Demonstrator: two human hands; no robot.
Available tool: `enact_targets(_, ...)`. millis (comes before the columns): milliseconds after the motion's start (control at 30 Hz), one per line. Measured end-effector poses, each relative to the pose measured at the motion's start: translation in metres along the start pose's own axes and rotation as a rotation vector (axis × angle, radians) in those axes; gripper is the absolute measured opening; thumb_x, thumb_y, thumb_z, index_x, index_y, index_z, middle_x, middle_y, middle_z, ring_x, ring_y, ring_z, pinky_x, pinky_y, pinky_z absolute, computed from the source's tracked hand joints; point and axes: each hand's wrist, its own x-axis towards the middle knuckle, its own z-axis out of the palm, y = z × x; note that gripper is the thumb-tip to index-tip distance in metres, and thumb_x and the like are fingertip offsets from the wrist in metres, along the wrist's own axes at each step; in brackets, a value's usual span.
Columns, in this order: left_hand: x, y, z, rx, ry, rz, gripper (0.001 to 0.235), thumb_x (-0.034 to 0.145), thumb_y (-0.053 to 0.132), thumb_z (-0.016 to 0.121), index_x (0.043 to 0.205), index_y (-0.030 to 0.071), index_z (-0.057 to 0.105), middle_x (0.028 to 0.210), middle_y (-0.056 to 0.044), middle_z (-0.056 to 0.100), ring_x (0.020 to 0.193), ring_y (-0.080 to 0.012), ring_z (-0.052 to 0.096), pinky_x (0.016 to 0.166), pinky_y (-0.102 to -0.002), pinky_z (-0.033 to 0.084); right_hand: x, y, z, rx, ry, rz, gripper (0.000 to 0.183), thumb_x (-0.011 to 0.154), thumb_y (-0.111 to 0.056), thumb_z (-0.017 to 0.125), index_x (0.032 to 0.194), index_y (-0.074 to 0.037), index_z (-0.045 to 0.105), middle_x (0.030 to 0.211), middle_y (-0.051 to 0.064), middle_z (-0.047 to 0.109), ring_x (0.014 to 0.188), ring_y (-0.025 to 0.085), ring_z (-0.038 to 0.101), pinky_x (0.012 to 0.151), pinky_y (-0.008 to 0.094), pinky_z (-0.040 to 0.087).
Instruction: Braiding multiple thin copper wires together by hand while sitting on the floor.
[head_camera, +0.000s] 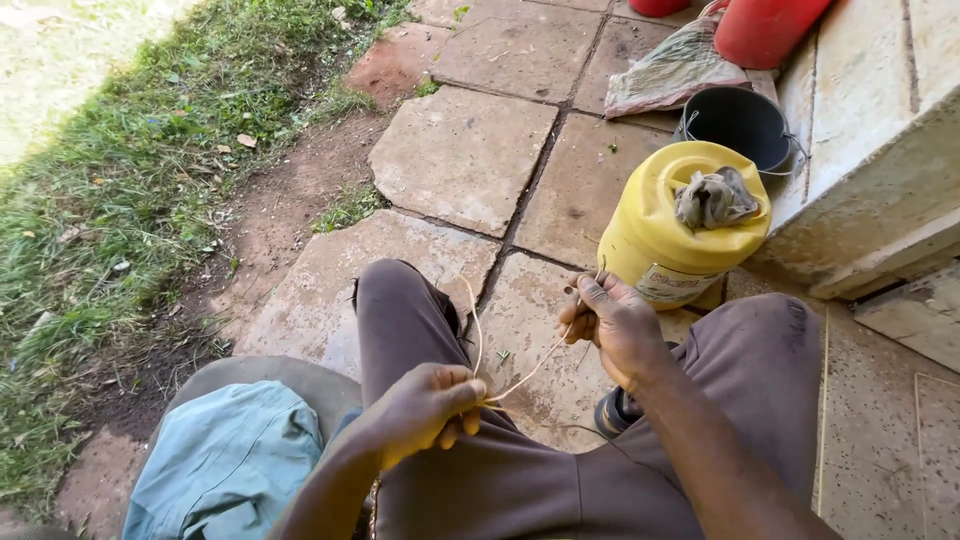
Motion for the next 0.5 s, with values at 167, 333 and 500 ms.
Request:
enact_targets(167, -0.019, -0.015, -0.008, -0.232, -0.007, 0.409, 0.03, 0.107, 0.012, 0.06, 0.125, -0.007, 0.075, 0.068, -0.001, 0.051, 0.053, -0.0084, 0.041, 0.042, -0.024, 0.03, 0.007, 0.023, 0.0, -0.054, 0.133, 0.039, 0.021, 0.11, -0.013, 0.056, 0.122, 0.005, 0.058, 0.086, 0.02, 0.07, 0.06, 0.022, 0.063, 0.057, 0.035, 0.058)
enact_targets(333, -0.054, -0.013, -0.01, -0.106, 0.114, 0.408, 0.032, 0.1, 0.007, 0.062, 0.127, -0.004, 0.077, 0.071, -0.006, 0.065, 0.058, -0.011, 0.055, 0.049, -0.024, 0.039, -0.014, 0.028, 0.014, -0.062, 0.164, 0.153, 0.022, 0.11, -0.016, 0.056, 0.115, 0.005, 0.061, 0.083, 0.019, 0.069, 0.066, 0.027, 0.063, 0.062, 0.039, 0.051)
enact_targets(500, -0.087, 0.015, -0.016, 0.306, 0.412, 0.362, 0.03, 0.098, 0.016, 0.064, 0.122, 0.011, 0.081, 0.064, -0.002, 0.069, 0.046, -0.0114, 0.053, 0.041, -0.029, 0.042, -0.053, -0.006, 0.038, -0.155, -0.103, 0.397, 0.059, 0.113, -0.04, 0.036, 0.128, 0.008, 0.067, 0.091, 0.026, 0.075, 0.065, 0.031, 0.065, 0.06, 0.044, 0.054)
